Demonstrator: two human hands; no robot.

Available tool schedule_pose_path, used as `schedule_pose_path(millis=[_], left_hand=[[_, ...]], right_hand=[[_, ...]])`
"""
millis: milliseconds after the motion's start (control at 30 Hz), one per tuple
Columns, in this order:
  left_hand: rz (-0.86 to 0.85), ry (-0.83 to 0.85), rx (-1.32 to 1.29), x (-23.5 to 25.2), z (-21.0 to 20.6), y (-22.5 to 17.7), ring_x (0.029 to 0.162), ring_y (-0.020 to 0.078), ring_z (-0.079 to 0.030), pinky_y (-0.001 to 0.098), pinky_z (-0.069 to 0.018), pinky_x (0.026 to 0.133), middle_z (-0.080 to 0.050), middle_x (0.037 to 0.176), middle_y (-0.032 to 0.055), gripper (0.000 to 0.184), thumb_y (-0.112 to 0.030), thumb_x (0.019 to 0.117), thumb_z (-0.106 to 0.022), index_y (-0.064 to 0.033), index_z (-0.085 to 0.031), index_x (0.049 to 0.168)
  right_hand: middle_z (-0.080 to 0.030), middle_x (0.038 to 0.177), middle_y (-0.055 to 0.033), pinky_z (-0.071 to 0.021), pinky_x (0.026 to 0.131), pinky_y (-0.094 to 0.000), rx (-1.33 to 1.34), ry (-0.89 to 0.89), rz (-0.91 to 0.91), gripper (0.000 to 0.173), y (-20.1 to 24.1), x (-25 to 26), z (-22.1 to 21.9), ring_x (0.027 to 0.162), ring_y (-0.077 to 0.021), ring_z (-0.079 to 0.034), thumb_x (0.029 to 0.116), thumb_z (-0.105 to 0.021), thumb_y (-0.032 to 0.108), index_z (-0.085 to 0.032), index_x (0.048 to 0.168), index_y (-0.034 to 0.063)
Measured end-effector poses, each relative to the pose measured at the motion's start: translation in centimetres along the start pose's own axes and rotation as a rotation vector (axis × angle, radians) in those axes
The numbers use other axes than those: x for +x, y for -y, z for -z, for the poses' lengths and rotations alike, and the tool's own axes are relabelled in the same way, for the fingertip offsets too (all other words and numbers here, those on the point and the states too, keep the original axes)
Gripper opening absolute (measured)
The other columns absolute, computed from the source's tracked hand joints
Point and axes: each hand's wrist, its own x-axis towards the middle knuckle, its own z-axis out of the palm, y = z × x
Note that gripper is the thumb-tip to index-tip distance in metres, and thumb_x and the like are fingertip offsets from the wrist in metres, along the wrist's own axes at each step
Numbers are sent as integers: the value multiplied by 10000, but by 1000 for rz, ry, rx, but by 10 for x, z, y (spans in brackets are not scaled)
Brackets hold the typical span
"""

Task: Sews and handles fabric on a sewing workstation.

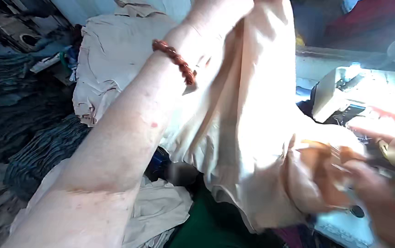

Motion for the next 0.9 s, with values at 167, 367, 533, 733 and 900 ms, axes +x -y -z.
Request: schedule_pose_path(millis=[167, 367, 533, 733, 900], left_hand=[[-464, 360, 114, -53, 4, 98, 1201, 166, -663, 289, -612, 935, -605, 1406, 166, 510, -140, 954, -674, 36, -534, 1412], [436, 998, 120, -261, -11, 81, 1041, 312, -706, 486, -548, 939, -712, 1185, 211, 362, -187, 989, -660, 5, -682, 1294], [592, 371, 91, -332, -53, 79, 1336, 310, -565, 453, -463, 1110, -545, 1465, 238, 869, -349, 802, -843, 46, -475, 1483], [447, -191, -49, -304, 9, 74, 834, -2, -657, 195, -546, 794, -716, 912, 47, 184, 14, 918, -562, 80, -693, 1028], [578, -281, 211, -289, 133, 6, 610, -28, -571, 141, -483, 536, -632, 742, -43, 144, -21, 1000, -513, -62, -648, 968]], right_hand=[[-601, 1433, -180, -510, 1009, -561, 225, 708, 42, 488, 38, -53, -98, 1291, -385, -601, 982, -558, 53, -569, 1459, 158], [-741, 954, -32, -571, 588, -383, -132, 197, 198, 420, -12, -114, -197, 758, -239, -714, 945, -557, 110, -692, 1306, 276], [-741, 856, -63, -610, 667, -460, 220, 164, 79, 252, 42, -42, -172, 783, -261, -737, 807, -635, 56, -752, 1025, 109], [-671, 770, -48, -517, 570, -293, 491, -35, 256, 120, 95, 34, -90, 686, -170, -654, 916, -635, 159, -685, 1006, 96], [-663, 942, -46, -524, 495, -392, 68, 162, 383, 252, 56, 65, -50, 747, -223, -679, 789, -706, 292, -712, 997, 150]])
